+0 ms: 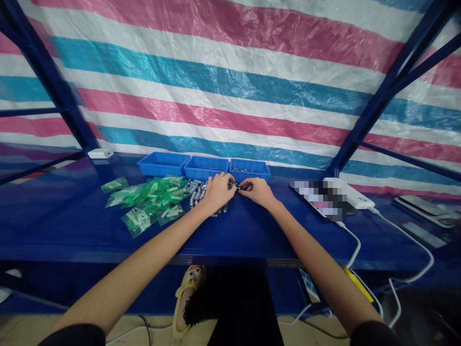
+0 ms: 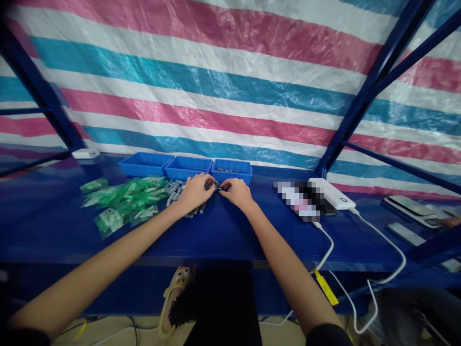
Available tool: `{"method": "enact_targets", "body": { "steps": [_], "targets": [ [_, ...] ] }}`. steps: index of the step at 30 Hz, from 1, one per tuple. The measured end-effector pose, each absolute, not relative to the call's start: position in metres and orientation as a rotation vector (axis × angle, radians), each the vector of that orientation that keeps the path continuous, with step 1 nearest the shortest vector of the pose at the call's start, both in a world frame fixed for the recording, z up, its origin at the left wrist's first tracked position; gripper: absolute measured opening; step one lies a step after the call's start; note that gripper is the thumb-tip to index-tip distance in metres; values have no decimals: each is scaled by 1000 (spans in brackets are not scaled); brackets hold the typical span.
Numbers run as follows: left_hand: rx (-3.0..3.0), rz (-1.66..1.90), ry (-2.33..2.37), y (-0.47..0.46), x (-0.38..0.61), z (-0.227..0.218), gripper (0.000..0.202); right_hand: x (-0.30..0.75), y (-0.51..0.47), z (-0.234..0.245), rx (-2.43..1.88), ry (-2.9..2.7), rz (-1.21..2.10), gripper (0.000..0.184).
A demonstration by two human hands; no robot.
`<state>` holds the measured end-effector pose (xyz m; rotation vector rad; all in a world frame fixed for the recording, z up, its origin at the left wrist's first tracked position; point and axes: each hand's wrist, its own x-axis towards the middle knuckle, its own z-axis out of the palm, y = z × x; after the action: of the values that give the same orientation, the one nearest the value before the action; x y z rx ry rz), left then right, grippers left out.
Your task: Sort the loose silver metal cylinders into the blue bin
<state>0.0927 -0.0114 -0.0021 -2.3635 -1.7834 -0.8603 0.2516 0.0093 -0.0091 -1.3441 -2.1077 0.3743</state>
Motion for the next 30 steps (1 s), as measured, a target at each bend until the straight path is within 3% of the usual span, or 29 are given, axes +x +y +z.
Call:
{"method": "enact_targets", "body": {
  "steps": [7, 17, 30],
  "targets": [
    [-2410, -877, -1741, -9, 94, -6, 16, 251, 12, -10, -1216, -2013, 490, 19],
    [-2422, -1083, -1639, -13, 94, -2, 16, 239, 10, -2, -1091, -1432, 1008, 32],
    [-2465, -1324, -1500, -14, 91, 0, 20, 235, 6, 1, -1050, -1291, 1410, 25]
  ]
}}
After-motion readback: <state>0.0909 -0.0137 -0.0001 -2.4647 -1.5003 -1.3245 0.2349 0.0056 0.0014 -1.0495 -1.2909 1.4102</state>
